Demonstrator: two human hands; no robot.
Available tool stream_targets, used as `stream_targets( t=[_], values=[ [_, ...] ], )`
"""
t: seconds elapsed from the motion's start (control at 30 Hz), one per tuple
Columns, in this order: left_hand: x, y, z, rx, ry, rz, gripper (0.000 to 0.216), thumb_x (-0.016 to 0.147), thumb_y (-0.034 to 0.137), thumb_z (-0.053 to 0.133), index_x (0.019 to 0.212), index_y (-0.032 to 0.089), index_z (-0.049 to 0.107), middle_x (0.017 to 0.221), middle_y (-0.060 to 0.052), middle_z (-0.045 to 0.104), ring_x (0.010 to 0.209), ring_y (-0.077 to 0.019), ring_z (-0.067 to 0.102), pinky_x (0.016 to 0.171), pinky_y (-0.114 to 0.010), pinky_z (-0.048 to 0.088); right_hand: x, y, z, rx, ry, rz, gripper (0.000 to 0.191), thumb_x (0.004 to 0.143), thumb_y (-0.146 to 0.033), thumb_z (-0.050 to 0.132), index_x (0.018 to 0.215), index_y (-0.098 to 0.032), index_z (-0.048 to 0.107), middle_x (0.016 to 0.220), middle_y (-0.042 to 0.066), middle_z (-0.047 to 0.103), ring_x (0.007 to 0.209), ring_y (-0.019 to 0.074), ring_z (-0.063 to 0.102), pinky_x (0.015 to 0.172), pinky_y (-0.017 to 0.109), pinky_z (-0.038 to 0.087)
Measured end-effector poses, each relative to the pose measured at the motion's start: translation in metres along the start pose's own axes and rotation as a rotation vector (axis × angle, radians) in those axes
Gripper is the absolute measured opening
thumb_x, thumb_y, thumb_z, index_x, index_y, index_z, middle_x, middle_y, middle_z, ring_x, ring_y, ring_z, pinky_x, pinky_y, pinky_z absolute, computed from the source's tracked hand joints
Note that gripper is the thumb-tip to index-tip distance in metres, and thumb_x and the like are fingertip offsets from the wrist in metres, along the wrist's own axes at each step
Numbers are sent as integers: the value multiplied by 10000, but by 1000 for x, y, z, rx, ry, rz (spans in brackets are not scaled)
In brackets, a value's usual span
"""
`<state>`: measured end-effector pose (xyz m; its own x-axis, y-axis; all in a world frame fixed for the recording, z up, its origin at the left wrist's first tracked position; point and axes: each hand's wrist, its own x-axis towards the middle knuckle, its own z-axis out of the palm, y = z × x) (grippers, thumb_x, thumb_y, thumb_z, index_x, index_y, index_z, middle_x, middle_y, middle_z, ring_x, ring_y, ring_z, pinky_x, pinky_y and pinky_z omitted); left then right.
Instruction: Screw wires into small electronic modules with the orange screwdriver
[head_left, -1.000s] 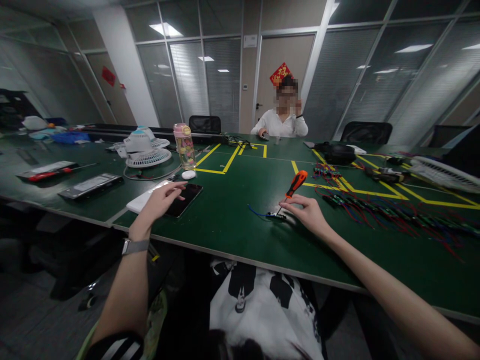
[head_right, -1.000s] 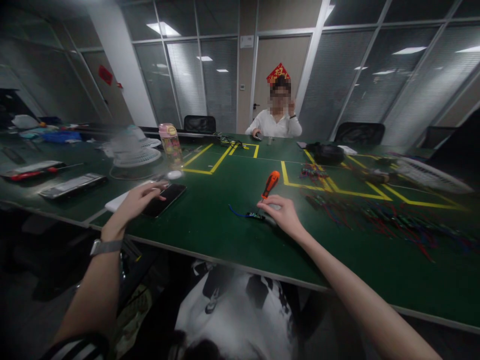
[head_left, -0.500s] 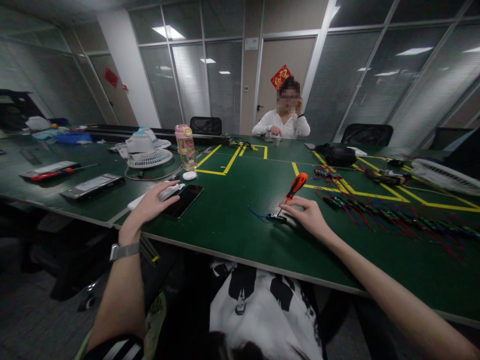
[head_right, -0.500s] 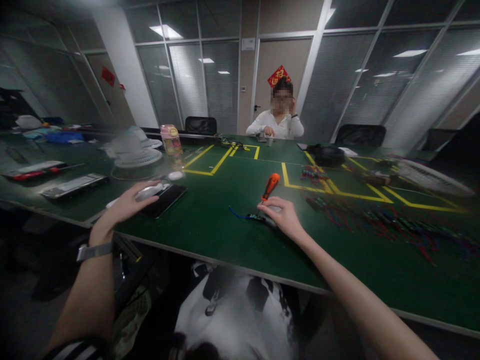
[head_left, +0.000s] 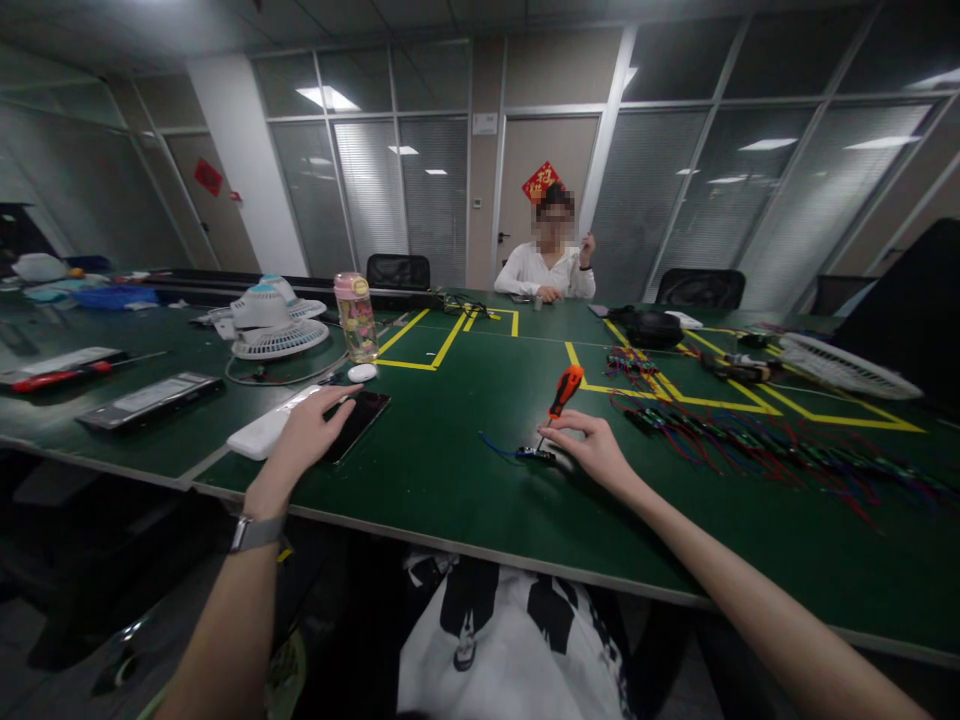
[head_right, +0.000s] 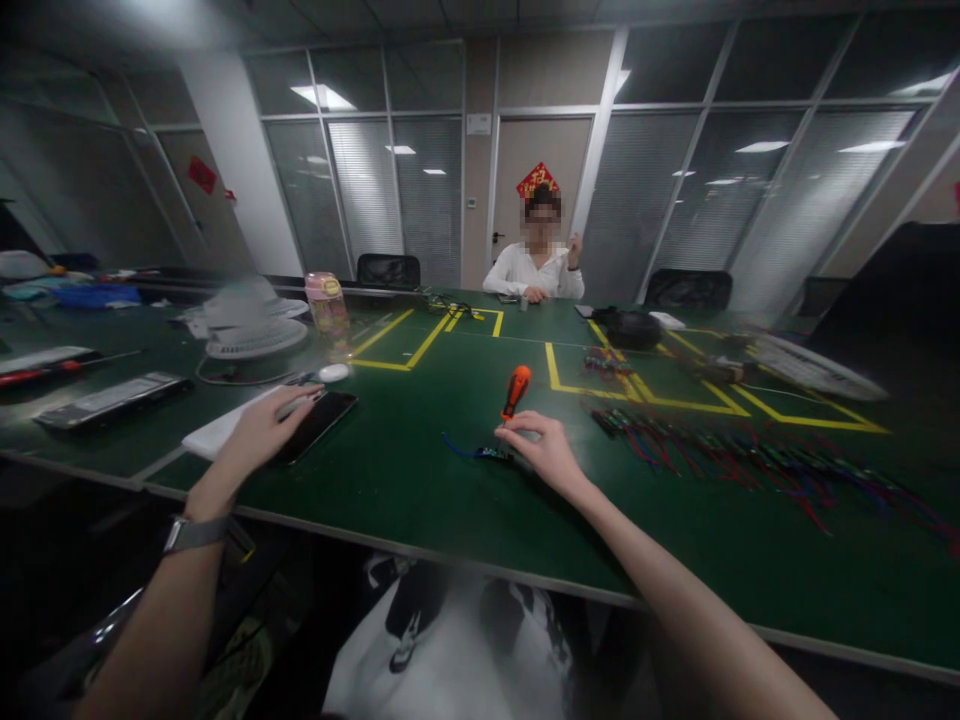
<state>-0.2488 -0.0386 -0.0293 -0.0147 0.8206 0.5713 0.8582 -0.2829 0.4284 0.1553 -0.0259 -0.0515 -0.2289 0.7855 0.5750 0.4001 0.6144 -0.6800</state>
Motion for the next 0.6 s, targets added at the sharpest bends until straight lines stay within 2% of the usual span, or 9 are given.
stream_targets(
  t=[0.03,0.1,0.2,0.33,0.43,0.53,0.6],
  values=[
    [0,13,2,-48,50,15,445,858,462,446,1127,168,643,1180,-97,641,1104,-262,575,1017,-422,402,0,1,1,2,-5,-4,246,777,-416,656,735,-187,737,777,67,708,734,201,648,739,336,512],
    [1,44,8,-203,48,67,405,880,427,450,1164,191,617,1203,-73,628,1125,-240,564,1032,-417,394,0,2,2,5,-12,-10,242,783,-414,651,744,-191,735,787,66,709,736,201,650,738,336,516],
    [1,99,24,-492,-128,192,402,903,372,454,1266,221,538,1227,-70,609,1122,-215,571,995,-397,441,0,5,4,0,-24,-16,243,791,-414,644,756,-191,734,799,69,714,753,208,655,745,341,519],
    [6,161,56,-724,-258,345,498,907,324,479,1392,282,375,1357,-76,495,1183,-192,532,1007,-368,442,0,6,6,-10,-31,-17,235,794,-406,645,765,-192,736,809,68,715,764,210,656,750,338,514],
    [13,191,78,-772,-356,408,478,917,301,461,1387,258,382,1361,-88,480,1170,-190,537,982,-352,461,0,8,6,-15,-20,-29,222,788,-398,655,755,-194,736,805,67,710,762,212,655,736,333,508],
    [18,208,92,-789,-345,394,396,929,274,425,1313,190,474,1217,-107,578,1049,-181,596,919,-335,496,0,12,6,-15,-13,-37,218,791,-393,651,747,-196,733,803,63,707,766,214,653,740,338,506],
    [21,215,96,-788,-333,394,354,911,288,466,1244,182,530,1158,-103,605,986,-183,615,864,-324,518,0,15,6,-2,-19,-33,218,790,-395,651,742,-197,728,814,62,709,797,222,656,767,348,508]
  ],
)
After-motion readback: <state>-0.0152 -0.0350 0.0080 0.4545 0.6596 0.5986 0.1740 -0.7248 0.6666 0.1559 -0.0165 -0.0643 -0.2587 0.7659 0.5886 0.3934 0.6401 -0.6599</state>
